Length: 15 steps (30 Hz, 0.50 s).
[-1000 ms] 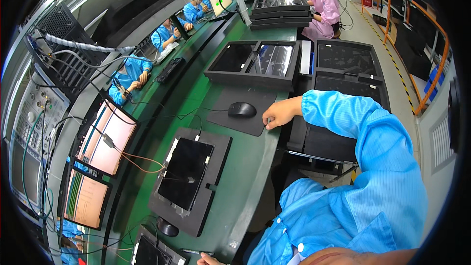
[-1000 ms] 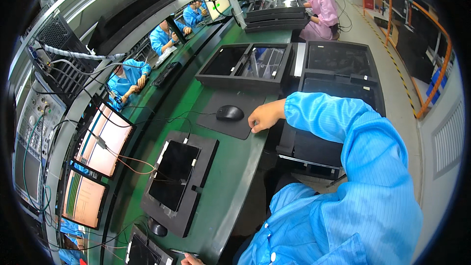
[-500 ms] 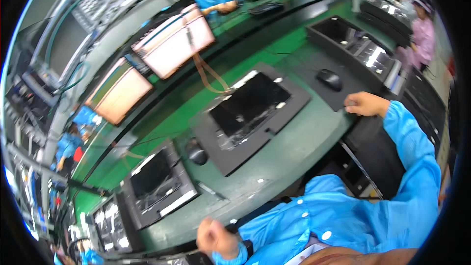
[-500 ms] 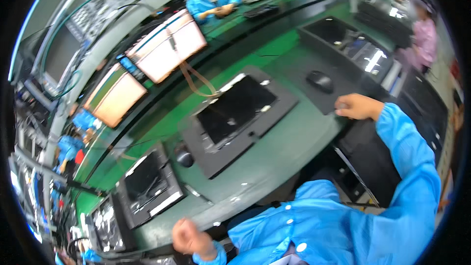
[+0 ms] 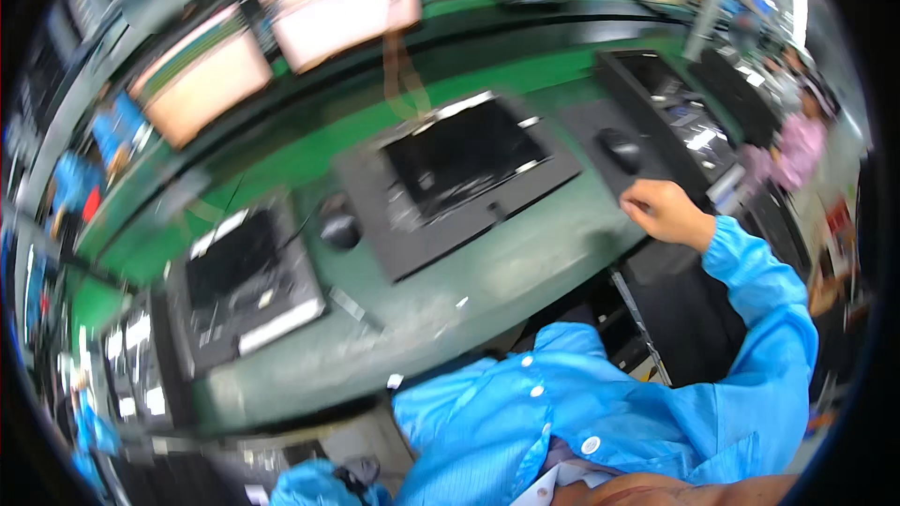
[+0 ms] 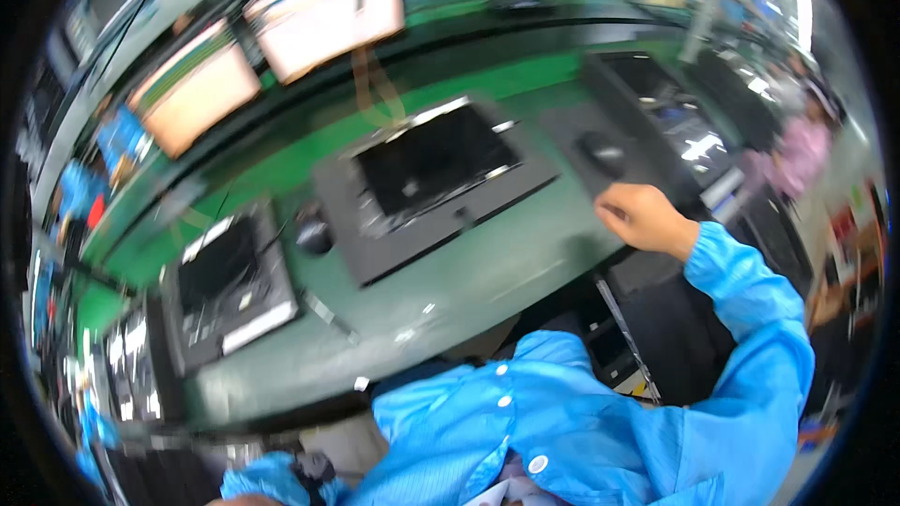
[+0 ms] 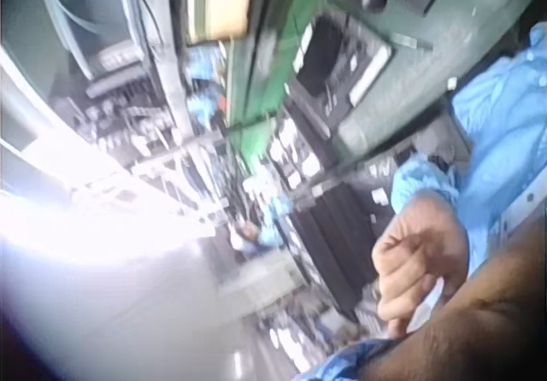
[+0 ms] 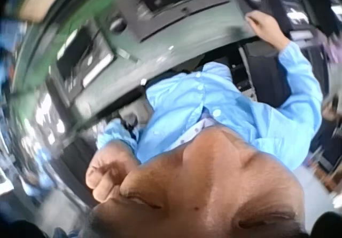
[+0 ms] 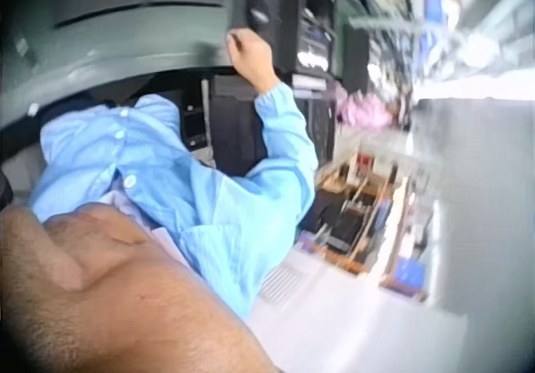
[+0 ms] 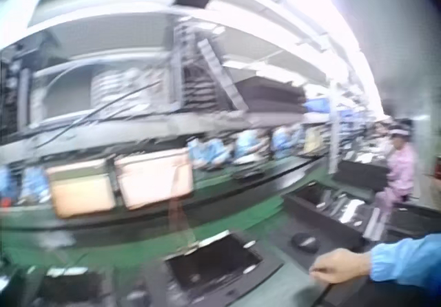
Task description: Inspecting and assembling tablet screens and components on an electronics manufacturing line.
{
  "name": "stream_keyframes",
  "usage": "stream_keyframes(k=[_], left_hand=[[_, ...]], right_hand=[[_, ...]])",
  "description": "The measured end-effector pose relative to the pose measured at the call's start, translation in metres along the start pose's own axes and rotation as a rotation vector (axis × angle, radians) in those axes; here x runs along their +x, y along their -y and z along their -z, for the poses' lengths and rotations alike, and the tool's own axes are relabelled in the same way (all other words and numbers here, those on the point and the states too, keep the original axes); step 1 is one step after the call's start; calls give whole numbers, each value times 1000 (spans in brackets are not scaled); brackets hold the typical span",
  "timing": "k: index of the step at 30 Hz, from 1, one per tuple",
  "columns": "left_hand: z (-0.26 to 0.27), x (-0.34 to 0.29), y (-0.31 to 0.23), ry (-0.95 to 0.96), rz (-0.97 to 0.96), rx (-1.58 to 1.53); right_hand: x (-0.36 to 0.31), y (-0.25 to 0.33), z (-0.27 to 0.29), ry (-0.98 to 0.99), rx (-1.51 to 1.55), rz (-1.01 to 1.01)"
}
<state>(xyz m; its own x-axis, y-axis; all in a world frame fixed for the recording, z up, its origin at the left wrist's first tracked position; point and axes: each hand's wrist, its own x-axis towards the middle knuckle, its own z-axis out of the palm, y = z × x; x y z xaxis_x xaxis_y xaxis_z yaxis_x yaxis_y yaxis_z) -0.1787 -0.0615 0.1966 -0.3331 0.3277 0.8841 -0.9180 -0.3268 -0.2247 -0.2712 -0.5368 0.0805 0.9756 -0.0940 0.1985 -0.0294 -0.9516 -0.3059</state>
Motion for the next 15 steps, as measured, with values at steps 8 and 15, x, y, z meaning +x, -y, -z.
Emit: stream_keyframes(k=[8, 15], left_hand=[[50, 33, 13, 146, 23, -257], [76, 43, 36, 299, 186, -209]], right_hand=[[199, 200, -67, 80, 131, 597], [310, 276, -152, -151, 355, 532]])
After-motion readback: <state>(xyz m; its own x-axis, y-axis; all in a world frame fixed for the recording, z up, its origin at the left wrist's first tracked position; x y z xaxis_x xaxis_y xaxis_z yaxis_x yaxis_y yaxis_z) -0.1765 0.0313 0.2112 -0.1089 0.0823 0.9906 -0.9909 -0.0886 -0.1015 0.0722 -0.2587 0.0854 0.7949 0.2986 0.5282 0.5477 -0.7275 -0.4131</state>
